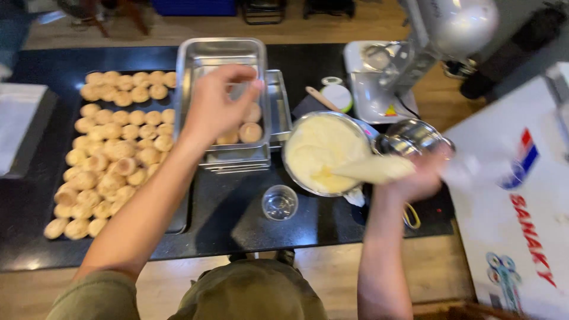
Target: Filling choux pastry shells with cream using a piping bag.
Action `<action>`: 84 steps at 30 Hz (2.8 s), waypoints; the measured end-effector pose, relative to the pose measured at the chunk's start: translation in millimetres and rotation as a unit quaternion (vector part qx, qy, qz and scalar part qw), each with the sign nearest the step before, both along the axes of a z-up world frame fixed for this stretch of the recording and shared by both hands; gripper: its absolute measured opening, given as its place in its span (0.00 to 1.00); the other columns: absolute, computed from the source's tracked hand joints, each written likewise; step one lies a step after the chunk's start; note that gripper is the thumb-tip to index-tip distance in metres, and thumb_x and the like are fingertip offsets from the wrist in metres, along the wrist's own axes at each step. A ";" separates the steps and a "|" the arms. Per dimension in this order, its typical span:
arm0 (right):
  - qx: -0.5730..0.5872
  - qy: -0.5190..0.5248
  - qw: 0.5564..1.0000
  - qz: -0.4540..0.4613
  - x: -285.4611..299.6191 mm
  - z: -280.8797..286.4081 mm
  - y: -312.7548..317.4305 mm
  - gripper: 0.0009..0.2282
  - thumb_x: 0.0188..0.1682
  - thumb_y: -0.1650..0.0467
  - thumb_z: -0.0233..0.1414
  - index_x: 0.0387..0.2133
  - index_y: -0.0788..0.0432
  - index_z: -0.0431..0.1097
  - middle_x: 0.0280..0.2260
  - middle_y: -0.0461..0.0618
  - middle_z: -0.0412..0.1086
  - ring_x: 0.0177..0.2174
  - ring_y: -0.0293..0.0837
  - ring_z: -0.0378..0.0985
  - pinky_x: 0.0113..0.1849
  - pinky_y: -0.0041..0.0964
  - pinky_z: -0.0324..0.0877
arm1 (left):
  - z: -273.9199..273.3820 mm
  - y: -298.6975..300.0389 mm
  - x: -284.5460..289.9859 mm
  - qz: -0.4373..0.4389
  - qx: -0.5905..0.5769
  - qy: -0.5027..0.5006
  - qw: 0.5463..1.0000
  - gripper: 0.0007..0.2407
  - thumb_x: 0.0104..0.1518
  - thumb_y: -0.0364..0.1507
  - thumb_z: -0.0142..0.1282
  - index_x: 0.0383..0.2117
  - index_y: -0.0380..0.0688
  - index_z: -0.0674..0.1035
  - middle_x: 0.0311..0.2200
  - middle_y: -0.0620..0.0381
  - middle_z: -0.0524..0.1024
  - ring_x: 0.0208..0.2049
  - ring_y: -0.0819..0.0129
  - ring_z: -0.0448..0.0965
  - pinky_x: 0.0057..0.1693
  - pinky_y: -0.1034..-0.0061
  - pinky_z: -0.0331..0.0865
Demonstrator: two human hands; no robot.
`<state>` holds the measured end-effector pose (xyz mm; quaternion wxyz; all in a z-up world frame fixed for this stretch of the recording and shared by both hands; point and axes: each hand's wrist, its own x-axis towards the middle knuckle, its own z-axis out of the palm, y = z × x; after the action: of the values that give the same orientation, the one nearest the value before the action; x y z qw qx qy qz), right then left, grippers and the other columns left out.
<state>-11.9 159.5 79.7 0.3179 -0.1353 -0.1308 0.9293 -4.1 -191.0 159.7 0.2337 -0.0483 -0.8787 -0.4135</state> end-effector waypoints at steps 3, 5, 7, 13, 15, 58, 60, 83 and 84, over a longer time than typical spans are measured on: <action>0.417 -0.148 0.897 0.003 -31.9 -20.6 -13.2 0.08 0.55 0.68 0.55 0.25 0.55 0.69 0.23 0.42 0.67 0.22 0.35 0.70 0.26 0.32 0.67 | 27.3 75.1 8.4 -0.214 -0.003 0.087 0.973 0.16 0.60 0.37 0.64 0.47 0.38 0.82 0.43 0.46 0.82 0.46 0.56 0.83 0.52 0.65 0.76; 0.673 0.031 0.733 0.094 -38.0 -4.1 -44.2 0.06 0.49 0.76 0.57 0.25 0.61 0.68 0.25 0.43 0.68 0.27 0.36 0.68 0.29 0.34 0.64 | 35.3 113.9 5.1 -0.253 -0.059 0.235 0.937 0.24 0.57 0.40 0.62 0.50 0.28 0.78 0.45 0.39 0.78 0.47 0.47 0.78 0.52 0.62 0.72; 0.726 0.049 0.674 0.127 -33.5 23.2 -59.1 0.04 0.46 0.77 0.57 0.25 0.63 0.68 0.25 0.44 0.69 0.27 0.36 0.70 0.30 0.34 0.65 | 13.2 128.4 -23.5 -0.229 -0.077 0.133 0.961 0.21 0.59 0.42 0.60 0.43 0.30 0.80 0.40 0.41 0.80 0.45 0.51 0.80 0.51 0.64 0.74; 0.661 0.132 0.654 0.343 -60.3 1.1 -51.4 0.06 0.48 0.75 0.53 0.37 0.67 0.71 0.34 0.50 0.73 0.37 0.39 0.74 0.41 0.35 0.69 | -9.6 143.3 -58.9 -0.338 0.322 -0.192 0.863 0.25 0.70 0.44 0.38 0.44 0.36 0.86 0.35 0.47 0.82 0.32 0.64 0.76 0.44 0.68 0.70; 0.587 0.131 0.692 0.399 -65.7 -25.3 -44.3 0.08 0.55 0.73 0.51 0.39 0.69 0.71 0.37 0.53 0.72 0.39 0.42 0.73 0.45 0.37 0.68 | -16.0 151.7 -61.0 -0.380 0.394 -0.183 0.817 0.25 0.70 0.43 0.36 0.42 0.35 0.84 0.35 0.52 0.82 0.37 0.69 0.80 0.47 0.73 0.75; 0.248 -0.176 0.951 -0.050 51.8 -151.1 14.9 0.29 0.56 0.48 0.34 0.18 0.59 0.60 0.26 0.55 0.70 0.34 0.57 0.78 0.45 0.52 0.75 | -329.9 -154.7 210.8 0.291 -0.151 -0.090 0.940 0.14 0.65 0.29 0.61 0.53 0.35 0.78 0.49 0.39 0.74 0.55 0.42 0.71 0.61 0.55 0.66; 0.255 -0.178 0.948 -0.061 56.1 -147.8 24.6 0.29 0.57 0.48 0.34 0.19 0.59 0.60 0.25 0.55 0.69 0.34 0.57 0.77 0.45 0.52 0.75 | -331.3 -157.8 208.2 0.299 -0.159 -0.098 0.936 0.13 0.67 0.31 0.65 0.52 0.36 0.79 0.49 0.40 0.75 0.54 0.43 0.71 0.61 0.56 0.67; -0.089 -0.026 0.952 0.293 37.0 -9.2 -50.4 0.21 0.59 0.61 0.33 0.20 0.55 0.66 0.29 0.57 0.71 0.36 0.52 0.73 0.46 0.49 0.72 | -121.5 48.4 124.1 -0.008 0.589 -0.038 0.807 0.16 0.62 0.20 0.55 0.57 0.33 0.74 0.50 0.52 0.78 0.50 0.69 0.79 0.57 0.74 0.72; -0.091 -0.023 0.951 0.295 37.9 -4.6 -56.6 0.21 0.59 0.61 0.33 0.20 0.55 0.66 0.29 0.57 0.71 0.36 0.52 0.73 0.46 0.49 0.72 | -114.8 54.2 119.5 -0.008 0.586 -0.035 0.809 0.16 0.62 0.20 0.55 0.57 0.33 0.74 0.50 0.52 0.78 0.50 0.69 0.79 0.57 0.74 0.72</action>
<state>26.0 102.9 75.1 0.0132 -0.1400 -0.0871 0.9862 115.4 -136.8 44.8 0.1835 0.1051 -0.4764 -0.8535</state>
